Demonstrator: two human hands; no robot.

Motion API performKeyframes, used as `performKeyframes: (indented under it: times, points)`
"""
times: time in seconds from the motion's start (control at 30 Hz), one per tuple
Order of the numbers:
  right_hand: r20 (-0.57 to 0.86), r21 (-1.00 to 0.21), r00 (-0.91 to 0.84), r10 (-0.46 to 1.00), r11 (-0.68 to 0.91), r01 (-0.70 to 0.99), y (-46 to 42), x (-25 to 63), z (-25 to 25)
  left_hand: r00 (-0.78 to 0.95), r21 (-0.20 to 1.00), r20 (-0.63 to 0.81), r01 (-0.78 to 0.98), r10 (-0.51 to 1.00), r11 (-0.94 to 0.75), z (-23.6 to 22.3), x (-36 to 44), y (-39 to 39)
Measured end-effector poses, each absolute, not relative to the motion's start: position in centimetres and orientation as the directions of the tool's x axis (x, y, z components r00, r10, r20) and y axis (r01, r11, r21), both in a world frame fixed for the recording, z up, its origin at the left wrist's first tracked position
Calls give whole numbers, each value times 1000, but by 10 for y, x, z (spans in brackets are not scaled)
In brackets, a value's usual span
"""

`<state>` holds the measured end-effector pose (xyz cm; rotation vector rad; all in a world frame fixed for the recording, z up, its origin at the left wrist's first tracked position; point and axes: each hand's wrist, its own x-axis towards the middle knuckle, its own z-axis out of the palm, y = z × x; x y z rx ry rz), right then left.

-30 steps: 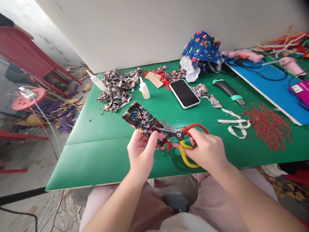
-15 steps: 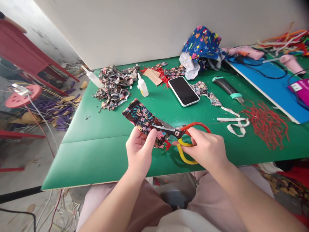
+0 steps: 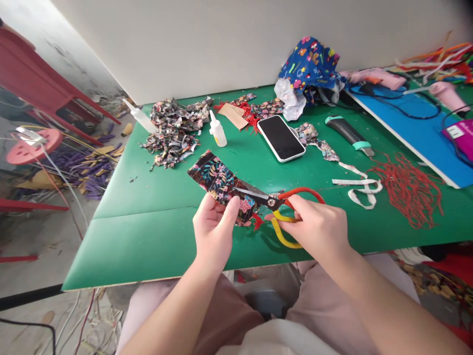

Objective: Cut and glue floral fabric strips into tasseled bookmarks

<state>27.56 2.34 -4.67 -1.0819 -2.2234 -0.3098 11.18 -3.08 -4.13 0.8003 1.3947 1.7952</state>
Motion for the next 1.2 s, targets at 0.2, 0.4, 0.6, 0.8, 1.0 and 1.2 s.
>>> performKeyframes:
  times: [0.2,0.4,0.6,0.8,1.0,1.2]
  points:
    - [652,-63,-438,619,619,783,24,276,-48,-528,973,23,-184,849,-141,-42,112,-31]
    - [595,-281,-385,706,631,723,25,277,-47,-535,974,39,-169,844,-152,-41,111,-32]
    - [481,-190,-484,731,626,756,25,272,-45,-577,981,105,-75,810,-181,-41,111,-33]
    - [565,-163,-465,682,644,747,23,273,-51,-570,982,159,11,806,-187,-42,111,-34]
    - [606,-158,-456,652,660,734,23,273,-52,-560,981,190,74,806,-180,-41,112,-35]
    - [612,-143,-454,647,656,741,22,274,-51,-553,985,163,38,817,-170,-41,114,-34]
